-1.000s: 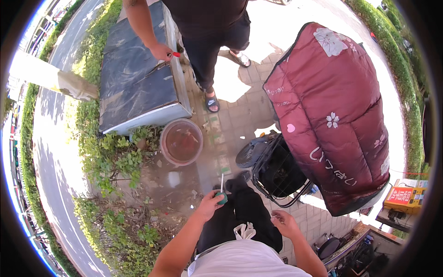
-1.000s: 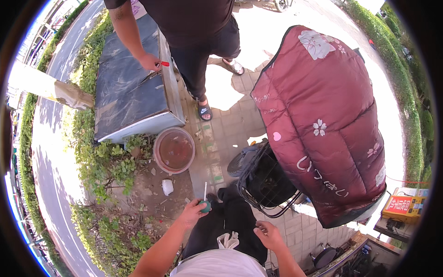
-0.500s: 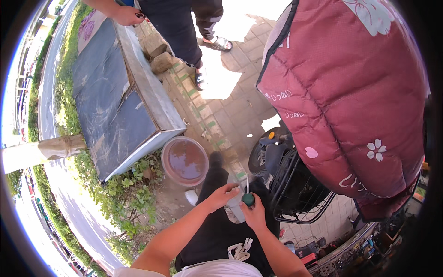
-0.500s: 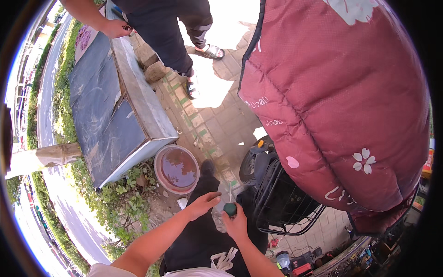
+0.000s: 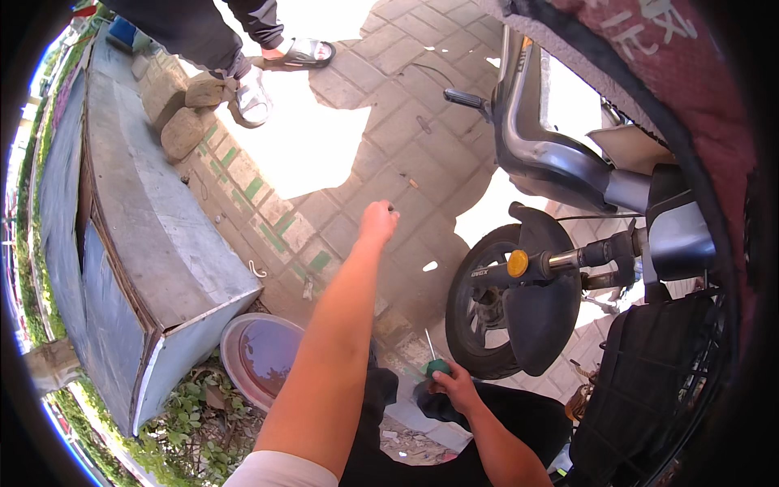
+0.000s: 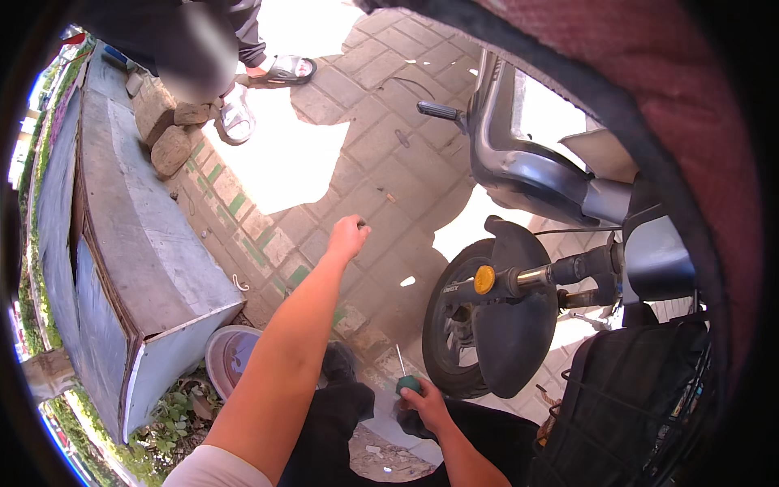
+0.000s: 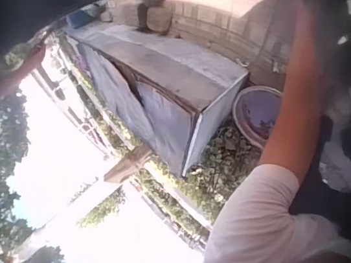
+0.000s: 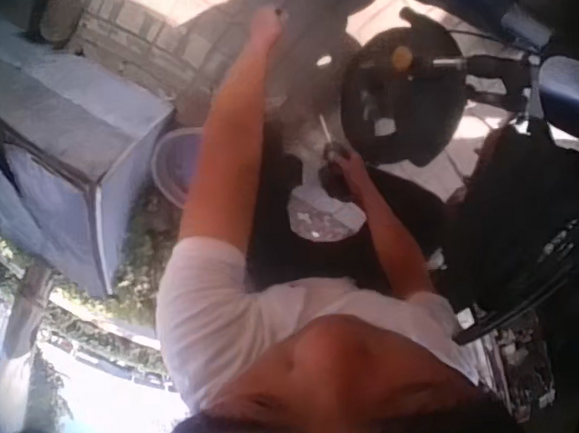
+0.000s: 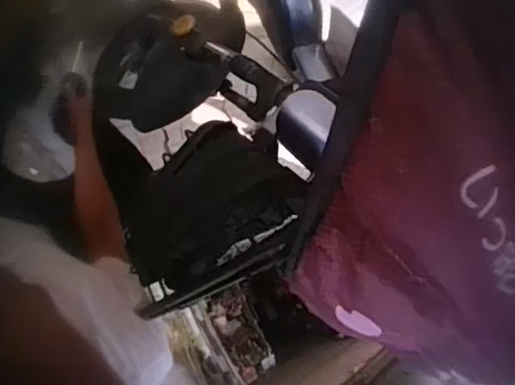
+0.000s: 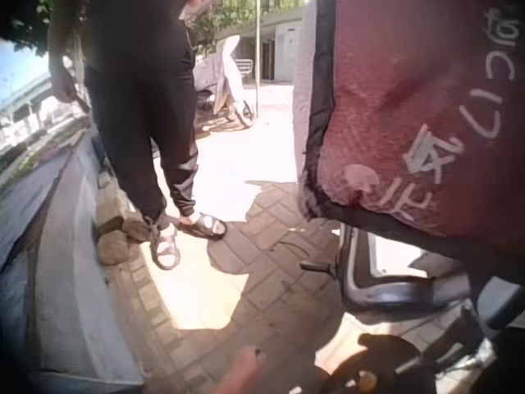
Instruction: The person removes the seat of an electric scooter, exposes the battery compartment, and then uses a cordless drill and a screwdriver to work on the front wheel area. The person reattaches the seat and continues adjusting components near the front wheel.
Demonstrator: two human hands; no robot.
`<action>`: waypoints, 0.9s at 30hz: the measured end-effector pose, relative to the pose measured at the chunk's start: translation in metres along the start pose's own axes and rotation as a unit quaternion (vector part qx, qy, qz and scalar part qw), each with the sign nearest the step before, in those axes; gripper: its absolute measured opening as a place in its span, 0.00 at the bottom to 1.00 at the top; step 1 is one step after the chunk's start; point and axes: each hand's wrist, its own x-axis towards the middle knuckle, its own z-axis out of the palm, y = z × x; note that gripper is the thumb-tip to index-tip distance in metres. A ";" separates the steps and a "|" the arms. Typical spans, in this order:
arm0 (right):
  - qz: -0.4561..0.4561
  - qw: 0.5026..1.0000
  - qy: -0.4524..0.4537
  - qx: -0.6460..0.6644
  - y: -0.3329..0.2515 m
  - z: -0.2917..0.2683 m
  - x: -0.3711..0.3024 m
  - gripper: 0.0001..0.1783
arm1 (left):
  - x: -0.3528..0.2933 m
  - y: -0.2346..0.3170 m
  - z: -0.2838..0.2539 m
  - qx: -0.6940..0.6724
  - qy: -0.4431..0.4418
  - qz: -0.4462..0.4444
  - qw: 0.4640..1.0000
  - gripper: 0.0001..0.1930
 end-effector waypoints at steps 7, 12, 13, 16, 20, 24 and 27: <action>0.001 0.973 -0.186 -0.139 -0.016 0.000 0.079 0.24 | 0.125 -0.025 0.076 0.039 0.094 0.108 0.989 0.15; -0.097 0.978 -0.127 -0.131 -0.035 0.023 0.124 0.23 | 0.148 -0.011 0.101 0.073 0.096 0.142 0.982 0.16; -0.091 0.986 -0.103 -0.092 -0.033 0.020 0.121 0.23 | 0.147 -0.008 0.101 0.101 0.088 0.135 0.982 0.15; -0.045 0.998 -0.045 -0.030 -0.009 -0.002 0.079 0.22 | 0.169 -0.033 0.100 0.123 0.056 0.109 0.985 0.13; 0.073 0.997 -0.029 0.027 0.009 -0.015 0.006 0.24 | 0.170 -0.024 0.094 0.157 0.062 0.101 0.981 0.09; -0.002 1.000 0.016 -0.027 0.005 -0.009 -0.049 0.32 | 0.171 -0.035 0.100 0.137 0.088 0.132 0.978 0.09; -0.170 0.977 0.060 -0.111 -0.033 0.005 -0.078 0.23 | 0.161 -0.022 0.090 0.063 0.030 0.208 0.976 0.10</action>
